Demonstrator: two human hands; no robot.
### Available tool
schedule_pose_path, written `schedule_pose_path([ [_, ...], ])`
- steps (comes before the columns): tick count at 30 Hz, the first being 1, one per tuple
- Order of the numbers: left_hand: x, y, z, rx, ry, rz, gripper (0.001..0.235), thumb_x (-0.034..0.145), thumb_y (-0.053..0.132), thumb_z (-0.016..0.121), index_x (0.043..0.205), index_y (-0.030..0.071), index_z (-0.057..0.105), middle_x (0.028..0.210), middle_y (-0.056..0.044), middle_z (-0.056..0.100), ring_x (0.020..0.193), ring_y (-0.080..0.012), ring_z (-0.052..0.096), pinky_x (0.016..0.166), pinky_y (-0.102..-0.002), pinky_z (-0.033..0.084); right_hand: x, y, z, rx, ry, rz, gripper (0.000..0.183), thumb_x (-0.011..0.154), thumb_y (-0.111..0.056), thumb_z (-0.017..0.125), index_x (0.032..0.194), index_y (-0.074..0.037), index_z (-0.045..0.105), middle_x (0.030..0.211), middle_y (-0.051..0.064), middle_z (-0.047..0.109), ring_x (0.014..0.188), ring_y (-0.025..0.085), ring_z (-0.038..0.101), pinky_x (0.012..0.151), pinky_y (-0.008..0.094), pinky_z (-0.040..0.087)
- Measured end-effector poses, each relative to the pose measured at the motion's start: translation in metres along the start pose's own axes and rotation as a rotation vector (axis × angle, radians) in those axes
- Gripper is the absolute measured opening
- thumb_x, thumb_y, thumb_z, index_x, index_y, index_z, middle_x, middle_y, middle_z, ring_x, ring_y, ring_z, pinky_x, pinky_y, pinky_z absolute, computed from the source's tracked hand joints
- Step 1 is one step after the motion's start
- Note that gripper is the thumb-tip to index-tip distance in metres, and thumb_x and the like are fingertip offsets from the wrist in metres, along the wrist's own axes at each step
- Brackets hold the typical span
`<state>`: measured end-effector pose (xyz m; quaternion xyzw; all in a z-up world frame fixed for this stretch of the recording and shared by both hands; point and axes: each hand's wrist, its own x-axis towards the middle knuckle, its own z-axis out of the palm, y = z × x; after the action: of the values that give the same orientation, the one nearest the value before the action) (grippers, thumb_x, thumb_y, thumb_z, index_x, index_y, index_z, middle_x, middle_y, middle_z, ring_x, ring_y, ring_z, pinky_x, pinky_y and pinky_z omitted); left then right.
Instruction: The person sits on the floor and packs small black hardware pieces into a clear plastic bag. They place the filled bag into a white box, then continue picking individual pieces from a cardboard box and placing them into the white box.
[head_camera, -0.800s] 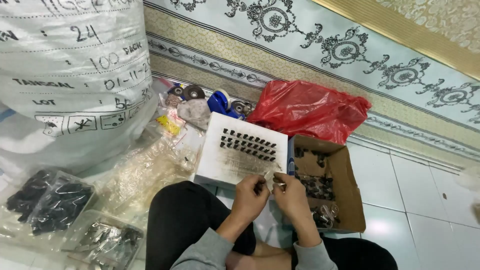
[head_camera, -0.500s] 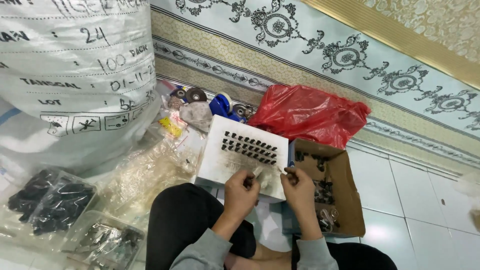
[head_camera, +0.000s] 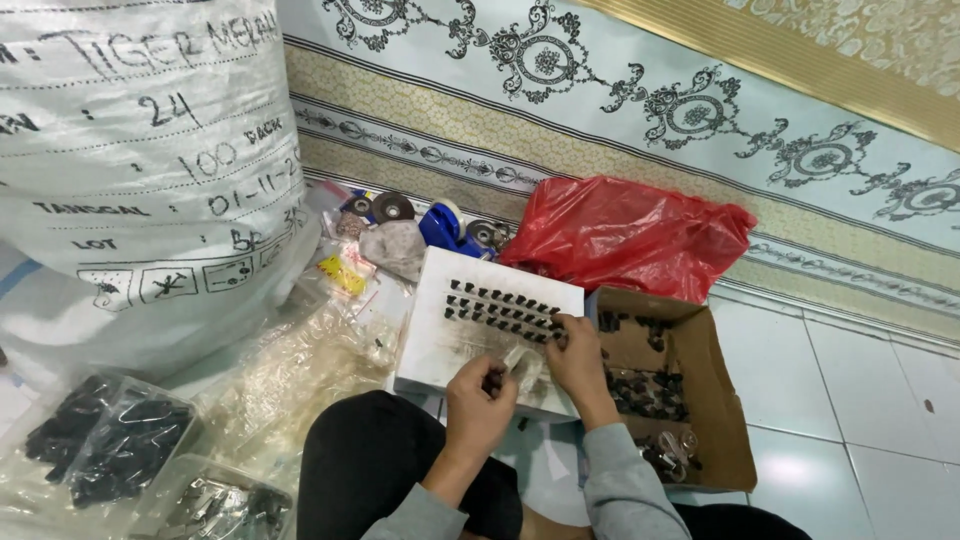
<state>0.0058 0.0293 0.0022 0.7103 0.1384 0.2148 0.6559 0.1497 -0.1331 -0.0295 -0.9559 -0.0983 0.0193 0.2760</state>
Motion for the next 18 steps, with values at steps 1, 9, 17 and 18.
schedule_pose_path([
  [1,0.000,0.000,0.000,0.003,0.000,-0.003,0.008,0.085,0.006,0.065,0.077,0.009,0.064,0.066,-0.003,0.057,0.060,-0.0139,0.054,0.057,-0.031,0.046,0.001,0.003,0.002,0.002,-0.004,0.001,0.043,0.090,-0.010,0.060,0.133,-0.006,0.064,0.114,0.014,0.056,0.083,0.028,0.063,0.083,0.040,0.050],
  [9,0.003,0.002,0.003,-0.025,-0.016,-0.085,0.007,0.084,0.006,0.065,0.077,0.009,0.067,0.066,-0.002,0.058,0.059,-0.0130,0.054,0.055,-0.029,0.045,0.022,0.021,0.003,0.094,0.170,-0.038,0.026,0.091,-0.016,0.065,0.116,-0.010,0.068,0.087,0.008,0.068,0.077,0.023,0.064,0.071,0.039,0.050],
  [17,0.005,-0.003,0.004,-0.007,-0.008,-0.102,0.005,0.083,0.008,0.066,0.081,0.009,0.071,0.069,-0.003,0.064,0.062,-0.0134,0.059,0.058,-0.029,0.049,0.035,0.016,-0.005,0.013,0.071,-0.096,0.029,0.094,-0.016,0.062,0.118,-0.006,0.074,0.111,0.017,0.070,0.101,0.032,0.067,0.090,0.043,0.053],
  [18,0.006,-0.003,0.004,-0.027,-0.013,-0.116,0.005,0.083,0.008,0.067,0.082,0.009,0.072,0.069,-0.002,0.065,0.062,-0.0129,0.060,0.058,-0.029,0.050,0.032,0.012,-0.011,0.055,0.080,-0.045,0.027,0.095,-0.018,0.064,0.117,-0.007,0.074,0.110,0.015,0.070,0.096,0.029,0.069,0.087,0.040,0.055],
])
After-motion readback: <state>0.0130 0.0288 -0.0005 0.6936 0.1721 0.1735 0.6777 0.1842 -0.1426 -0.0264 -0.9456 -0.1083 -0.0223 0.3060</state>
